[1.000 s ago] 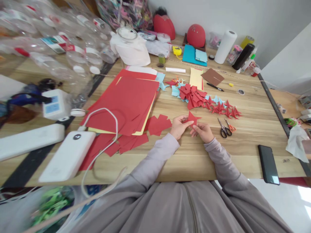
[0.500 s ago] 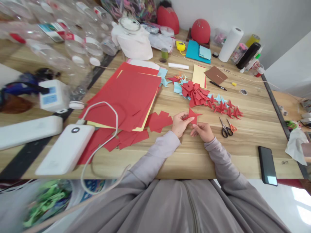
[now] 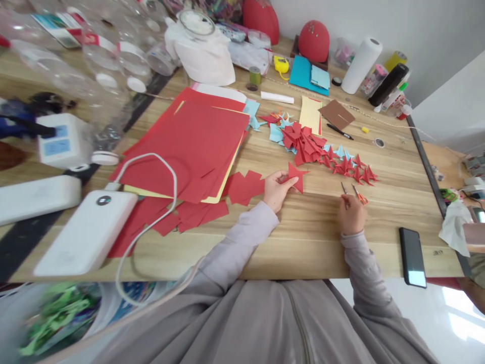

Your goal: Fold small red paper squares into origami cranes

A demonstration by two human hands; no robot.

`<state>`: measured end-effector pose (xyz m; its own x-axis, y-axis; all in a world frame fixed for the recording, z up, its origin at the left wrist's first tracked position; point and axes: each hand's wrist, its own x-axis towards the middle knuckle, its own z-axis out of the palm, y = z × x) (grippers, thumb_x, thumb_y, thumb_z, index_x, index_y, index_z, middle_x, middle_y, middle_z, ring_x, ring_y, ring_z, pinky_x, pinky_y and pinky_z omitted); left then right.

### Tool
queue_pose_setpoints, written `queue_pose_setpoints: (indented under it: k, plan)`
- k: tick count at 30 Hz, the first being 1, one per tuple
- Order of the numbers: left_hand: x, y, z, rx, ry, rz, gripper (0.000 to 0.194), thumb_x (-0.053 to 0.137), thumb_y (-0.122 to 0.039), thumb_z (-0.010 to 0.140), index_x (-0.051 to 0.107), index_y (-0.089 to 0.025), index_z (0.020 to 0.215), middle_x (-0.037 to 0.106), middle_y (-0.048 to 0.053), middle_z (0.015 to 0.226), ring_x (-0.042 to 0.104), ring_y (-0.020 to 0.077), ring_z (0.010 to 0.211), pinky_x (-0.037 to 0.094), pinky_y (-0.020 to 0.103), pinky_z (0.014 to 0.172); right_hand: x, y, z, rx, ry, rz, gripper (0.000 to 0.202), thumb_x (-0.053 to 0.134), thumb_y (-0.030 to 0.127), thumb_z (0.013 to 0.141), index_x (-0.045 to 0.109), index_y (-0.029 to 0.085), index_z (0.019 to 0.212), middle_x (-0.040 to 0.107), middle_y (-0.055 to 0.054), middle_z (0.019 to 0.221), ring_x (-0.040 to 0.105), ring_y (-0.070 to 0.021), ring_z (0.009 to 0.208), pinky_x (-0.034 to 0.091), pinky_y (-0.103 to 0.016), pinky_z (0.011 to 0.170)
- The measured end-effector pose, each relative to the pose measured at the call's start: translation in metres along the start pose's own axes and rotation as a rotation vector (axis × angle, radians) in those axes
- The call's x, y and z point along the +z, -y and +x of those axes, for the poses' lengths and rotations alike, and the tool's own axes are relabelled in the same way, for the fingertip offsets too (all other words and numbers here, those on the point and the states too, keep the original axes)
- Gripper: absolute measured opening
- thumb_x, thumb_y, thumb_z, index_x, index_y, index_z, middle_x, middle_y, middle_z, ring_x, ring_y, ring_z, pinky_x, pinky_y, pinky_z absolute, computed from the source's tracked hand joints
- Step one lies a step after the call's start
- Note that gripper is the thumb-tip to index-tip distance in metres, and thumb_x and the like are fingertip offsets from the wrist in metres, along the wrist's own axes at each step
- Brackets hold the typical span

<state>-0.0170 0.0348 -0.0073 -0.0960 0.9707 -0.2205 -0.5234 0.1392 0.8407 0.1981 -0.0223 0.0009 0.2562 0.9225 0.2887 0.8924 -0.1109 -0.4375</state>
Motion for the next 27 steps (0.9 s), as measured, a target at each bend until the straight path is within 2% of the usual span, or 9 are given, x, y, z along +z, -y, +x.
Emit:
queue_pose_setpoints:
  k: [2,5,10,13,16,19,21,23,27]
  plan:
    - [0.0,0.0,0.001,0.007,-0.008,-0.008,0.031,0.08,-0.027,0.05,0.062,-0.014,0.072,0.067,0.001,0.073,0.06,0.0114,0.058,0.051,0.024,0.049,-0.007,-0.018,0.001,0.018,-0.018,-0.203,0.024,0.047,0.024,0.08,0.067,0.014,0.09,0.067,-0.015,0.093,0.06,-0.0258,0.085,0.044,-0.038,0.077]
    - [-0.001,0.001,0.002,-0.008,-0.014,-0.038,0.031,0.079,-0.024,0.049,0.062,-0.014,0.072,0.066,0.0,0.071,0.061,0.0117,0.06,0.052,0.025,0.053,-0.013,-0.032,0.0,0.008,0.054,-0.359,0.023,0.051,0.025,0.078,0.067,0.015,0.092,0.065,-0.015,0.094,0.059,-0.0258,0.084,0.044,-0.037,0.074]
    - [-0.001,0.0,0.001,-0.03,0.022,-0.084,0.033,0.08,-0.021,0.047,0.064,-0.014,0.074,0.067,0.0,0.073,0.062,0.0114,0.062,0.055,0.026,0.059,-0.019,-0.024,0.0,0.068,0.154,-0.399,0.026,0.053,0.024,0.076,0.065,0.018,0.097,0.067,-0.012,0.091,0.06,-0.0235,0.078,0.042,-0.033,0.065]
    - [-0.001,-0.001,0.0,-0.035,0.039,-0.03,0.036,0.08,-0.026,0.048,0.066,-0.013,0.079,0.068,0.002,0.075,0.062,0.013,0.062,0.055,0.027,0.053,-0.021,-0.013,-0.001,0.077,0.188,-0.308,0.025,0.055,0.023,0.073,0.064,0.019,0.096,0.067,-0.009,0.089,0.061,-0.0218,0.078,0.043,-0.031,0.066]
    - [-0.001,-0.001,-0.001,-0.053,0.056,0.005,0.038,0.079,-0.028,0.051,0.065,-0.013,0.083,0.069,0.005,0.081,0.064,0.0156,0.058,0.051,0.027,0.045,-0.02,-0.001,-0.007,0.128,0.192,-0.01,0.023,0.06,0.025,0.069,0.062,0.02,0.091,0.067,-0.008,0.088,0.063,-0.0219,0.08,0.047,-0.034,0.069]
    - [-0.001,-0.001,-0.002,-0.063,0.08,0.02,0.037,0.078,-0.028,0.054,0.065,-0.013,0.085,0.069,0.007,0.086,0.066,0.0181,0.055,0.049,0.026,0.042,-0.018,0.014,-0.017,0.285,0.369,0.629,0.038,0.07,0.031,0.061,0.059,0.02,0.096,0.069,-0.006,0.083,0.065,-0.0197,0.074,0.051,-0.034,0.068]
    - [0.0,-0.002,-0.003,-0.055,0.081,0.029,0.036,0.077,-0.027,0.055,0.065,-0.013,0.085,0.07,0.008,0.086,0.066,0.0181,0.054,0.048,0.026,0.041,-0.018,0.024,-0.024,0.391,0.532,0.954,0.05,0.076,0.032,0.058,0.059,0.022,0.104,0.071,-0.005,0.085,0.066,-0.0188,0.073,0.052,-0.034,0.069]
    - [0.0,-0.002,-0.004,-0.046,0.083,0.035,0.034,0.077,-0.027,0.055,0.066,-0.012,0.083,0.07,0.007,0.085,0.065,0.0172,0.052,0.046,0.025,0.039,-0.018,0.034,-0.032,0.471,0.681,1.133,0.054,0.08,0.031,0.054,0.062,0.022,0.104,0.072,-0.005,0.082,0.065,-0.0174,0.067,0.051,-0.034,0.066]
    - [0.001,-0.004,-0.006,-0.025,0.074,0.051,0.033,0.079,-0.027,0.053,0.067,-0.012,0.081,0.071,0.007,0.082,0.063,0.0154,0.051,0.045,0.023,0.037,-0.017,0.048,-0.044,0.52,0.723,1.269,0.044,0.083,0.026,0.052,0.066,0.021,0.093,0.07,-0.002,0.071,0.063,-0.0161,0.061,0.049,-0.029,0.056]
